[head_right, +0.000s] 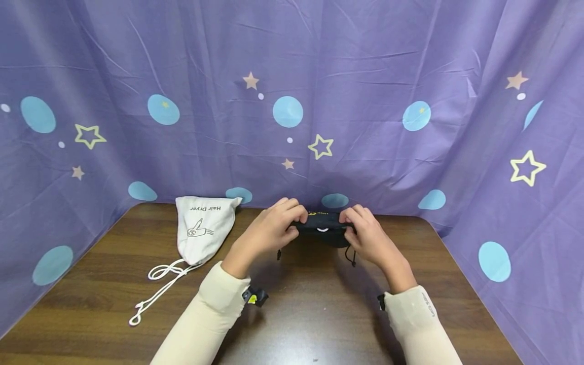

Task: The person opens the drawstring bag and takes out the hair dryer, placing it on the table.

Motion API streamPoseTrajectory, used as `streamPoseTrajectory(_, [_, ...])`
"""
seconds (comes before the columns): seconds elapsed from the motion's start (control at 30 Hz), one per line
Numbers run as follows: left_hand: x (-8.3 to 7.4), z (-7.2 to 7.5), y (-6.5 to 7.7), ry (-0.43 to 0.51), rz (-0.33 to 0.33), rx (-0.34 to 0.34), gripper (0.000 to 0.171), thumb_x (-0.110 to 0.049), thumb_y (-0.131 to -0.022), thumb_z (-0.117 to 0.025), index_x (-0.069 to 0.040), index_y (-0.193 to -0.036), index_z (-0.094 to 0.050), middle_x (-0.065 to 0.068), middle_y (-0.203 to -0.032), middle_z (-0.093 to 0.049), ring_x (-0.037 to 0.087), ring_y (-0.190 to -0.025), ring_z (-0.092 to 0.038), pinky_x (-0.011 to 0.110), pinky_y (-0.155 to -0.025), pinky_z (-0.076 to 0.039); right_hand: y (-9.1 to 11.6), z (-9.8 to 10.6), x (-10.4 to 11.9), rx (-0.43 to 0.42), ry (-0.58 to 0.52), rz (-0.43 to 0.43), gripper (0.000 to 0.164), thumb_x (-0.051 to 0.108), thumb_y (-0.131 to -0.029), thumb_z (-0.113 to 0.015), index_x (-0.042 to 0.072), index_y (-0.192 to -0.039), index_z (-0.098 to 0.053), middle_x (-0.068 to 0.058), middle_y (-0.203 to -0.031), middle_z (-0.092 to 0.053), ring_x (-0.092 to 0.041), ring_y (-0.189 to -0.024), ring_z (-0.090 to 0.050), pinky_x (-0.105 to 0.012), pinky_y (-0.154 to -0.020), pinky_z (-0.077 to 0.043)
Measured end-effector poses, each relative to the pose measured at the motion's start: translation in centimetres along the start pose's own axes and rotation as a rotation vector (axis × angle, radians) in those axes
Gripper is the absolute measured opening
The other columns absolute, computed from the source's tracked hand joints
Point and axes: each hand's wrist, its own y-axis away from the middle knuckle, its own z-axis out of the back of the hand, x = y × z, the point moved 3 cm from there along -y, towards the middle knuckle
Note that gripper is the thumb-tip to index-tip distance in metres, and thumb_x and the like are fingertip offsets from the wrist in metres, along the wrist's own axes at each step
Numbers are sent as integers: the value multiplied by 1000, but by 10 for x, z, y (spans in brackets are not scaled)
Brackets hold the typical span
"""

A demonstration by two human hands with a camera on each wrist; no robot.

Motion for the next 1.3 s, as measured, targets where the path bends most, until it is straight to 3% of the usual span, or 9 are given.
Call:
streamPoseTrajectory(0.33, [4,3,2,31,-10,34,33,4,-76,-69,-20,-95,-59,-8,-93,-53,15,-87,-51,30,-61,-46,1,2,-2,36,-35,7,31,-11,-70,-58,6,-96,-61,0,-91,-59,-15,-80,-50,-29,-72,-37])
streamPoseTrajectory(0.67, [8,4,3,73,14,76,32,4,-76,-70,-20,-94,-59,-9,-91,-52,12,-88,-51,30,-64,-46,3,7,-6,51,-49,-1,35,-12,-67,-60,8,-95,-62,1,-90,-59,-14,-80,-51,-27,-71,-39])
streamPoseTrajectory(0.8, [9,5,4,104,-6,88,31,4,-77,-70,-19,-94,-60,-8,-91,-53,14,-88,-52,30,-68,-46,4,8,-7,57,-58,-11,36,-14,-65,-60,9,-93,-62,2,-87,-58,-14,-80,-50,-26,-71,-38])
streamPoseTrajectory(1.1, [17,8,7,141,-73,32,33,12,-73,-65,-14,-93,-61,-3,-89,-53,19,-87,-50,31,-77,-43,4,14,-6,70,-34,-34,36,-16,-66,-59,8,-93,-62,2,-87,-57,-14,-80,-50,-27,-72,-37])
streamPoseTrajectory(1.3, [17,8,4,147,-65,46,33,12,-74,-66,-14,-93,-61,-3,-90,-53,18,-88,-51,30,-79,-44,2,19,-6,65,1,-39,39,-17,-64,-61,9,-94,-63,0,-87,-60,-16,-80,-52,-30,-73,-38])
